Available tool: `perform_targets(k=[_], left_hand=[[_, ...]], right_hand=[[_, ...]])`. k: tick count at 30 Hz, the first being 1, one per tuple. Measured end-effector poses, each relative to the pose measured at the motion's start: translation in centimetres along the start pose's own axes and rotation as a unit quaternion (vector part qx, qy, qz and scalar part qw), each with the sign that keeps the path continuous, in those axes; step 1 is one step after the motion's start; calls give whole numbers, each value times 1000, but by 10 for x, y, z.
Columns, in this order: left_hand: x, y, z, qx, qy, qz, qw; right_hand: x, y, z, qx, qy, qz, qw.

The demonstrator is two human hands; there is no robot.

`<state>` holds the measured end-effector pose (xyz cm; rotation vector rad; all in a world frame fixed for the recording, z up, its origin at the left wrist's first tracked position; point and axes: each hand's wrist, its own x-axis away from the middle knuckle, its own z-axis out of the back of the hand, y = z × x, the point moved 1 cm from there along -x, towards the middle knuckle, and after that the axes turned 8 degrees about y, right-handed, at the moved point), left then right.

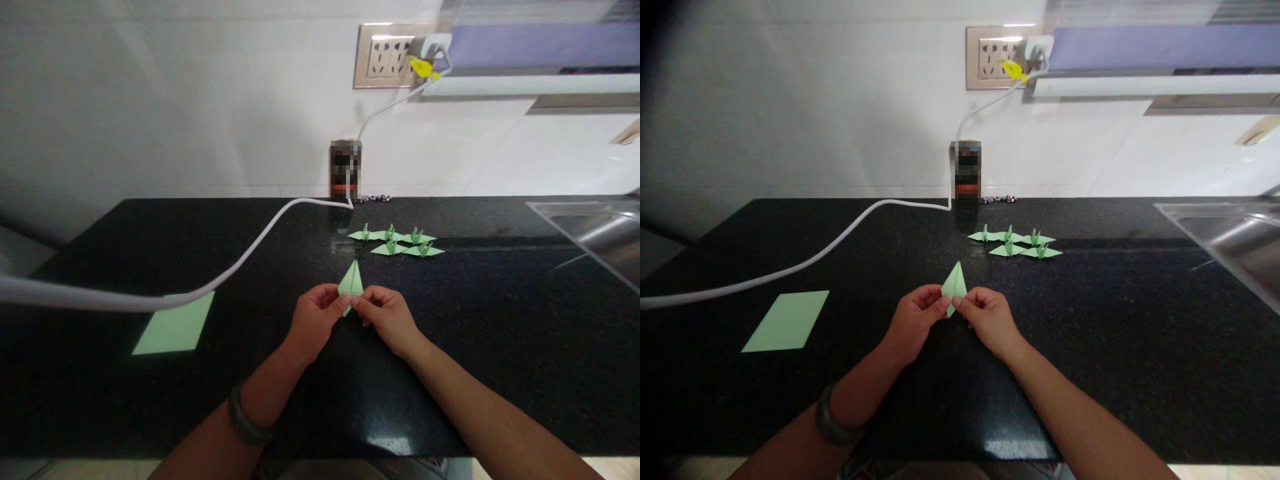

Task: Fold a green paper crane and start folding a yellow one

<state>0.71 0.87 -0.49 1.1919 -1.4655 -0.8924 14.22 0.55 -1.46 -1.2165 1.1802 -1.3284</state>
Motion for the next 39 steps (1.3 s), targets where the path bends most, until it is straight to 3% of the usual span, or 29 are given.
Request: perform_targets(k=[5, 11, 18, 20, 23, 27, 30, 33, 36, 39], left_hand=[[-6, 2, 9, 3, 5, -5, 1000], [-8, 4, 10, -5, -32, 23, 999], [-8, 6, 10, 27, -7, -7, 1000], [-9, 7, 12, 19, -21, 3, 1000], [-11, 8, 15, 4, -40, 25, 999], [-11, 8, 16, 6, -49, 58, 997], [-9, 8, 12, 86, -64, 70, 992], [-4, 7, 6, 171, -87, 63, 979], [0, 3, 1, 197, -91, 66, 974], [1, -2, -1, 192, -89, 110, 971]], right_hand=[[1, -7, 1, 6, -20, 28, 999], [-2, -8, 5, -24, -46, 3, 999], [2, -6, 0, -36, -57, 9, 998], [3, -7, 1, -37, -41, 52, 997], [4, -11, 5, 42, -15, 176, 983], [5, -15, 9, 207, -52, 321, 923], [4, -14, 10, 220, -38, 348, 911], [4, -14, 11, 215, 15, 365, 906], [5, -14, 11, 236, 43, 404, 883], [6, -14, 10, 280, 31, 429, 858]])
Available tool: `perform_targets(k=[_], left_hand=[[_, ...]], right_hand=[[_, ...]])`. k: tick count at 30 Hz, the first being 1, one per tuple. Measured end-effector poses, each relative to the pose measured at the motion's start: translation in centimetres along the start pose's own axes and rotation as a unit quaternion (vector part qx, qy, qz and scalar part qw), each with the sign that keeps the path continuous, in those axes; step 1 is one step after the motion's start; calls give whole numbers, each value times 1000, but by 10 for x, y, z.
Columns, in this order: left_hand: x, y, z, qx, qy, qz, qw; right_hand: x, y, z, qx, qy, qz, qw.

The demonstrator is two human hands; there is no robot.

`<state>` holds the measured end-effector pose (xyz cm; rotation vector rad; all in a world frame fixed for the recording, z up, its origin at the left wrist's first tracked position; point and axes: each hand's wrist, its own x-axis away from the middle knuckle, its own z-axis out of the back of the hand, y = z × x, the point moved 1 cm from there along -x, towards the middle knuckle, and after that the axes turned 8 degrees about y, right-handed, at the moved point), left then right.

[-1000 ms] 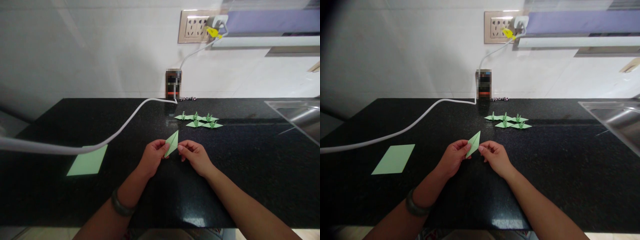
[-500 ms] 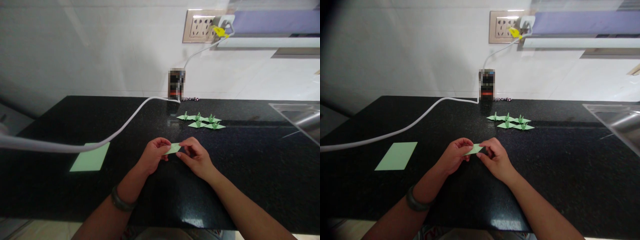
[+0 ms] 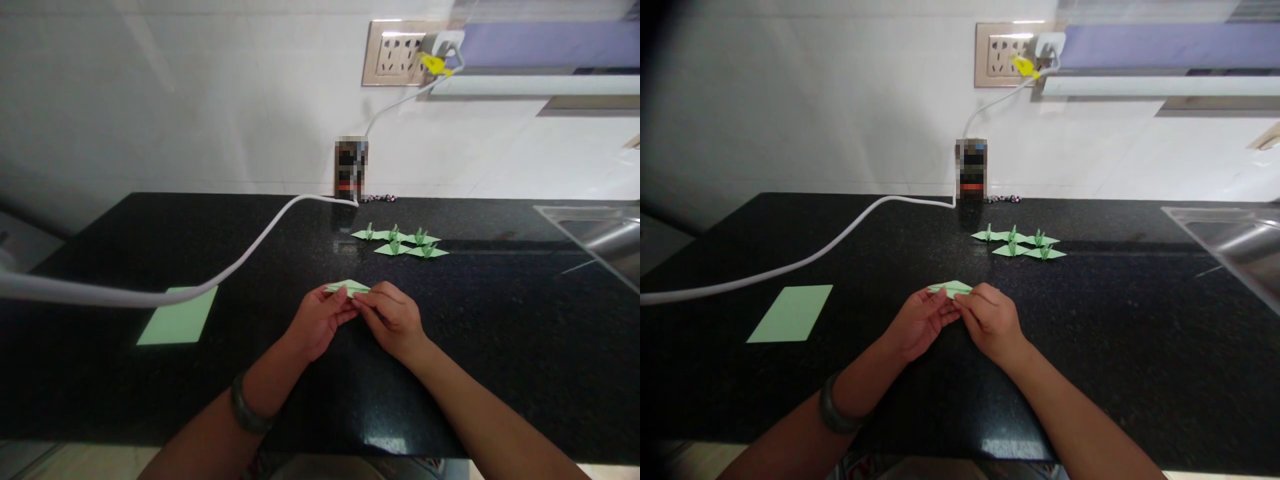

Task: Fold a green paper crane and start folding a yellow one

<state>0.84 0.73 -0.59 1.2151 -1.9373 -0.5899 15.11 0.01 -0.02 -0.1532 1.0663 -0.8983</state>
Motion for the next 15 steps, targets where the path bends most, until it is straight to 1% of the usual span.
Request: perform_targets(k=[3, 9, 12, 15], left_hand=[[-1, -1, 1, -8, 32, 20, 999], [-2, 1, 2, -26, 55, -5, 998], [-1, 1, 1, -41, 73, -10, 996], [-1, 0, 1, -52, 82, -17, 995]], right_hand=[[1, 2, -2, 31, -20, 10, 999], [2, 4, -3, 61, -53, 12, 997], [0, 4, -2, 70, -73, -1, 995], [0, 4, -3, 70, -80, -18, 994]])
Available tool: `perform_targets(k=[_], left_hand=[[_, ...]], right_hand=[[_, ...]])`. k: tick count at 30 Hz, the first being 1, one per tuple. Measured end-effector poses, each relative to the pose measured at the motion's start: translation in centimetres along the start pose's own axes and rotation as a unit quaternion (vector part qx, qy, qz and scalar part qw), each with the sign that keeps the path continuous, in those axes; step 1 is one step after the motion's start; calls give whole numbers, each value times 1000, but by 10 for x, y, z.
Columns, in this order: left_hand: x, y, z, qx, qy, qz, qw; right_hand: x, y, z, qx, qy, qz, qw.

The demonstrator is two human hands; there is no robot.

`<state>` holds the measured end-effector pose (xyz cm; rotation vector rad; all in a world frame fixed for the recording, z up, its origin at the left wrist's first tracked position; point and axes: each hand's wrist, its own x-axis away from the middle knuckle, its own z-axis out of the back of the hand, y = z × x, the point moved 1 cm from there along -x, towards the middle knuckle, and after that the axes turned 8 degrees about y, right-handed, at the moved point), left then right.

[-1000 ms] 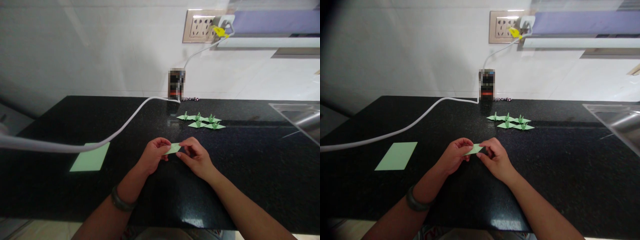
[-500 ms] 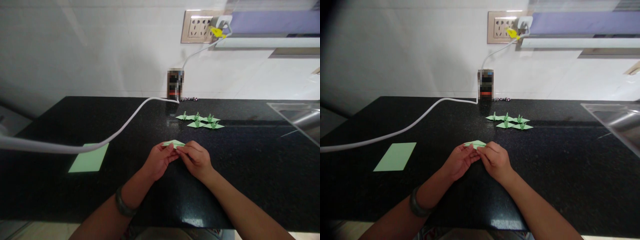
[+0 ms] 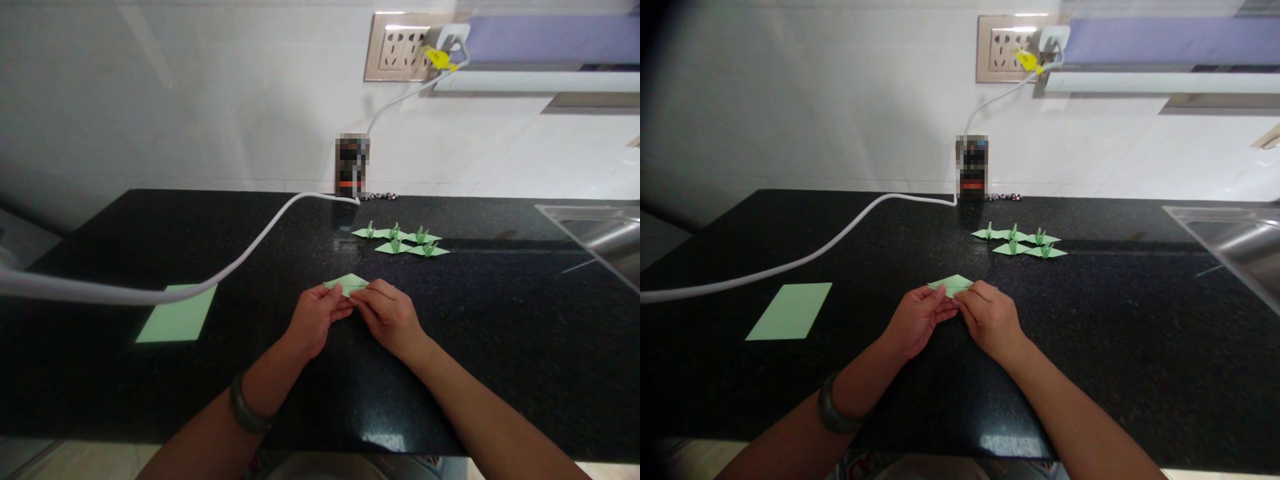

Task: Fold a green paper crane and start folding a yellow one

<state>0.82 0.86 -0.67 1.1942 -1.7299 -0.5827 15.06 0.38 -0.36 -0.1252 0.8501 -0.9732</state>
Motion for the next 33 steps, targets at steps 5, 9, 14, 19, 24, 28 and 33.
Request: perform_targets(k=[5, 9, 14, 19, 24, 28, 33], left_hand=[[0, -4, 0, 1, -16, 11, 1000], [0, -5, 0, 10, -41, 27, 999], [-2, -7, 2, -12, -18, 24, 999], [-3, -10, 3, -35, -6, 8, 999], [-2, -10, 1, -52, 8, 10, 999], [-3, -10, 1, -56, 25, 10, 998], [-3, -10, 1, -53, 26, 7, 998]], right_hand=[[-1, -1, -2, 7, -5, -30, 1000], [-2, -2, -4, 22, -22, -54, 998], [-3, -5, -5, 14, -27, -91, 995], [-3, -5, -6, -6, -18, -130, 991], [-3, -4, -7, -19, -4, -138, 990], [-3, -3, -9, -24, 6, -148, 989], [-3, -2, -10, -29, 15, -164, 986]])
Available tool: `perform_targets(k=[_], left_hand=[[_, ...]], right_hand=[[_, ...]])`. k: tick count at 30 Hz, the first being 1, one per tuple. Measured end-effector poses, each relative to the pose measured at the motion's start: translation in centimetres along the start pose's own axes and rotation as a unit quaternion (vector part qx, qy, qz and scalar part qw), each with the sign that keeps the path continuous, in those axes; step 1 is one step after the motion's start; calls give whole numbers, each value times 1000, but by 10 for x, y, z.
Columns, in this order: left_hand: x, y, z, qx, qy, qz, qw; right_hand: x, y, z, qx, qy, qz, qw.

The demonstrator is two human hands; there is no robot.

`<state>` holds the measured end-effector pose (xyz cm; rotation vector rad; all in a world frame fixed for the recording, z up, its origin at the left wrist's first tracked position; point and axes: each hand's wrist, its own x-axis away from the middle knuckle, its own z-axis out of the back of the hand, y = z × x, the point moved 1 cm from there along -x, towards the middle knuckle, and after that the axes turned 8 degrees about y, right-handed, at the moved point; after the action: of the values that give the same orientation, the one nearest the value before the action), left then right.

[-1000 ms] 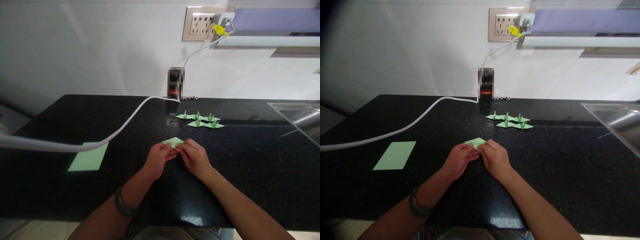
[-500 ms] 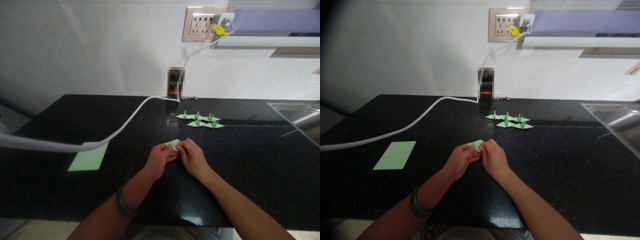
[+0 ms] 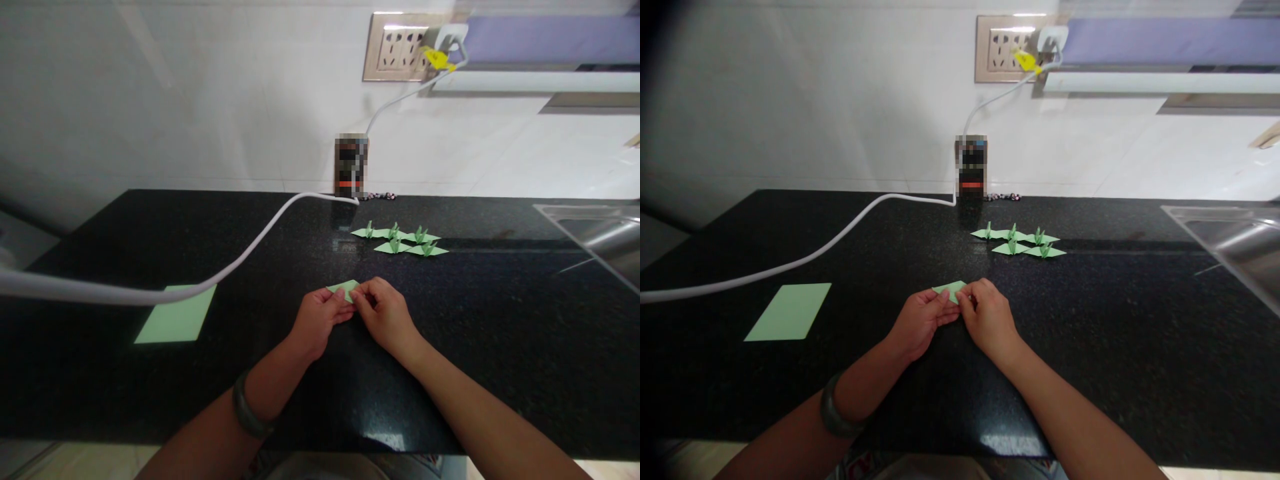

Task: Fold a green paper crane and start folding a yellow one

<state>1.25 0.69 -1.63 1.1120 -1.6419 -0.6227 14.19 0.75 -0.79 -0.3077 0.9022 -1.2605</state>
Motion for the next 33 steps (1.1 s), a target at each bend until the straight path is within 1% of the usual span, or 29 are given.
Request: perform_targets(k=[3, 7, 9, 11, 14, 15, 16, 18, 20, 21, 24, 27, 30, 33], left_hand=[[1, 1, 0, 8, -5, -2, 1000], [2, 2, 0, 10, -26, -18, 999], [1, 2, 0, 15, -20, -22, 999], [0, 3, 1, 26, -7, -31, 999], [0, 5, 1, 39, 10, -45, 998], [0, 5, 1, 40, 15, -48, 998], [0, 6, 1, 40, 19, -50, 998], [1, 6, 1, 38, 25, -56, 997], [2, 7, 1, 37, 25, -61, 997], [2, 7, 1, 36, 25, -62, 997], [2, 6, 2, 30, 24, -60, 997], [3, 5, 1, 19, 14, -56, 998], [4, 5, -1, 6, 8, -63, 998], [6, 5, -3, -6, 15, -83, 996]], right_hand=[[0, 0, 0, -7, 17, -1, 1000], [0, -2, 0, -23, 40, 0, 999], [1, -4, 1, -42, 51, 4, 998], [2, -7, 4, -59, 80, -2, 995], [4, -7, 9, -82, 130, -41, 987], [4, -6, 9, -93, 126, -60, 986], [5, -5, 8, -108, 105, -82, 985], [5, -1, 4, -149, 27, -136, 979], [4, 1, -1, -210, -33, -198, 957], [4, 2, -2, -247, -44, -219, 943], [3, 1, -6, -343, -39, -243, 906], [5, -1, -8, -396, -40, -254, 882], [7, -1, -12, -421, -38, -269, 865], [10, 0, -15, -429, -21, -277, 859]])
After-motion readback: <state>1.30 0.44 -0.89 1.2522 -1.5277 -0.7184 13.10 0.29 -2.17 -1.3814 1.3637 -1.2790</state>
